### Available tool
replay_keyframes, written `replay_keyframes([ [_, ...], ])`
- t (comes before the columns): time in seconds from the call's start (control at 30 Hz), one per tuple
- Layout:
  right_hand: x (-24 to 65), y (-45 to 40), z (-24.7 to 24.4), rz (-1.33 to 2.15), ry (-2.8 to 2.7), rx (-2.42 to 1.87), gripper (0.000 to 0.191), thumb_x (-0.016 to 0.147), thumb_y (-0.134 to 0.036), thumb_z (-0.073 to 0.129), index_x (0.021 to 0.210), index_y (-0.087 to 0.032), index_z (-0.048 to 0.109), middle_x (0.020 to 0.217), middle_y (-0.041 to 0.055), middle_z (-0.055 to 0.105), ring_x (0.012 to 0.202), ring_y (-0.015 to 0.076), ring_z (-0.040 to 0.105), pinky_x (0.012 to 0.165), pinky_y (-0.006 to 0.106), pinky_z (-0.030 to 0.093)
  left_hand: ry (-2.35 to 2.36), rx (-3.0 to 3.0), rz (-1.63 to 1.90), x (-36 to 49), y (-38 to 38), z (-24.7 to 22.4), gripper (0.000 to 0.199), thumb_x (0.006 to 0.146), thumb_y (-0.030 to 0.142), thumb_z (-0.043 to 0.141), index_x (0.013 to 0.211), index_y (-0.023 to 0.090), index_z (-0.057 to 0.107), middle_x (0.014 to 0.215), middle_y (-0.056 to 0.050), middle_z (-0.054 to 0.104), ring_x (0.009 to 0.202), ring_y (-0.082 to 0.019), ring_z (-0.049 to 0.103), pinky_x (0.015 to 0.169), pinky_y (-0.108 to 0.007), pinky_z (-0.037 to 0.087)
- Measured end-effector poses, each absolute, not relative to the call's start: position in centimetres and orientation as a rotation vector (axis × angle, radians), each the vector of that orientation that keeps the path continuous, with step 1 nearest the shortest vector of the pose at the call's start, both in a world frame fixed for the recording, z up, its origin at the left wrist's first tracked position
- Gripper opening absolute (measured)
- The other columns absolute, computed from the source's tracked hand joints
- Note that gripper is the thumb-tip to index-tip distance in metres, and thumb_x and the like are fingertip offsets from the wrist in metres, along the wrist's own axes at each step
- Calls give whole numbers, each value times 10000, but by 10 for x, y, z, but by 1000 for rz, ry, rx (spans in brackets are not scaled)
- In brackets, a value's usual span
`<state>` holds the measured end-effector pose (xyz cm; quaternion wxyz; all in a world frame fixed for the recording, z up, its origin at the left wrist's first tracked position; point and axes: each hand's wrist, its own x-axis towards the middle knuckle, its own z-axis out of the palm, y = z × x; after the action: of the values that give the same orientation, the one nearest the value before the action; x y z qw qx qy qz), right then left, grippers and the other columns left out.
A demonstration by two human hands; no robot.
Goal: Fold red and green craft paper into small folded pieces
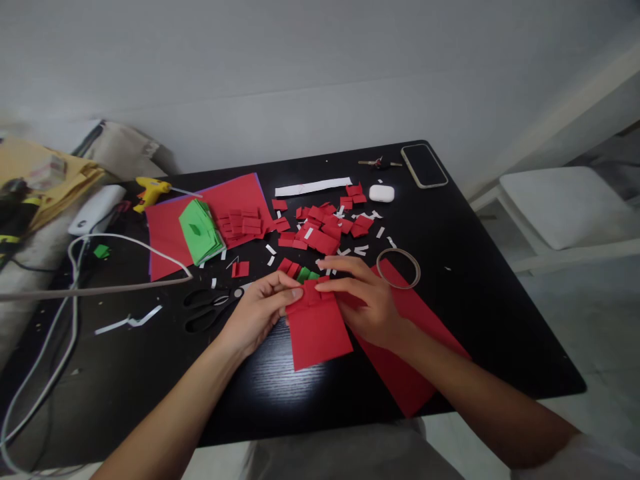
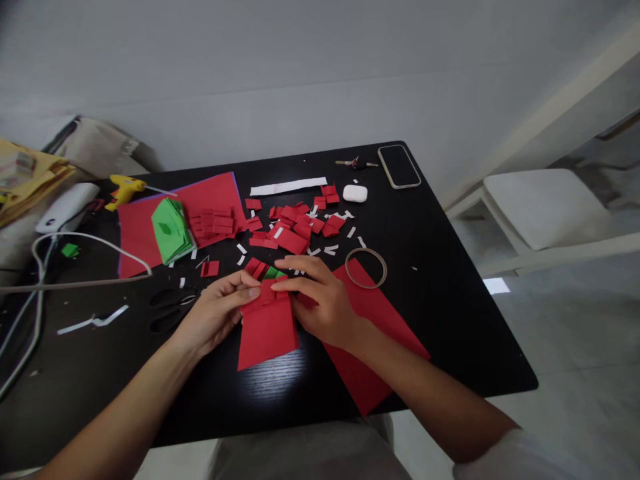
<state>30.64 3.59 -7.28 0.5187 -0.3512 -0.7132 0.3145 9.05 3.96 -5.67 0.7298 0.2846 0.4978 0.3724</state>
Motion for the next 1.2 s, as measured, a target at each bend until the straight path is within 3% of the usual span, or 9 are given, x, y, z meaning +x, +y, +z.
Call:
replay_keyframes([
  [0.13, 308, 37, -73, 791, -1725, -773, 253, 955, -118, 683, 1115, -290, 778, 1073, 49, 817, 1149, 248, 730, 1013, 455, 590, 1104, 820, 775, 86, 37, -55, 361, 788, 471, 879, 791, 171, 679, 620, 32, 609, 482, -76, 517, 469, -188, 431],
  [0.27, 307, 38, -75, 962, -1656, -966, 100, 937, -189, 726, 1008, -234, 780, 963, 38, 808, 893, 212, 755, 830, 366, 596, 1077, 1121, 790, 78, 38, -48, 529, 945, 677, 617, 987, 161, 723, 803, -54, 731, 687, -173, 684, 677, -290, 576],
  [0.37, 306, 40, -71, 1146, -1571, -1120, 87, 922, -278, 762, 964, -203, 777, 910, 40, 808, 831, 213, 752, 743, 330, 577, 1073, 1386, 802, 72, 36, -44, 461, 980, 594, 621, 1144, 173, 709, 994, -64, 756, 882, -195, 707, 807, -292, 568],
  [0.5, 307, 35, -54, 1235, -1655, -1165, 47, 918, -226, 750, 946, -194, 768, 946, 42, 817, 879, 212, 757, 805, 327, 571, 1226, 1732, 780, 67, 23, -48, 242, 977, 417, 687, 1032, 185, 727, 847, -9, 720, 746, -149, 653, 692, -249, 519],
  [0.63, 310, 17, -48, 1070, -1959, -1184, 67, 894, -141, 752, 948, -181, 763, 907, 50, 780, 819, 197, 718, 789, 328, 552, 1256, 1974, 826, 64, -3, -57, 138, 980, 298, 687, 1057, 204, 753, 948, -26, 762, 858, -169, 711, 787, -275, 555],
  [0.87, 310, -6, -89, 908, -2149, -1080, 284, 841, 31, 709, 1040, -167, 753, 967, 78, 770, 918, 213, 718, 860, 350, 575, 1159, 2138, 790, 66, -25, -81, 149, 970, 112, 642, 1055, 202, 724, 992, -39, 777, 937, -194, 719, 837, -321, 577],
  [1.03, 313, -5, -101, 903, -2155, -1013, 314, 865, 36, 671, 1069, -196, 727, 1004, 63, 774, 975, 215, 711, 896, 366, 588, 1139, 2199, 774, 66, -25, -91, 182, 927, 38, 656, 1024, 191, 677, 978, -41, 744, 948, -210, 689, 825, -331, 569],
  [1.2, 314, -6, -101, 840, -2212, -973, 300, 888, 25, 640, 1090, -187, 702, 1029, 81, 765, 1008, 234, 692, 929, 399, 592, 1159, 2186, 811, 66, -29, -93, 228, 968, 126, 669, 1184, 195, 648, 1043, -49, 749, 953, -196, 697, 854, -332, 581],
])
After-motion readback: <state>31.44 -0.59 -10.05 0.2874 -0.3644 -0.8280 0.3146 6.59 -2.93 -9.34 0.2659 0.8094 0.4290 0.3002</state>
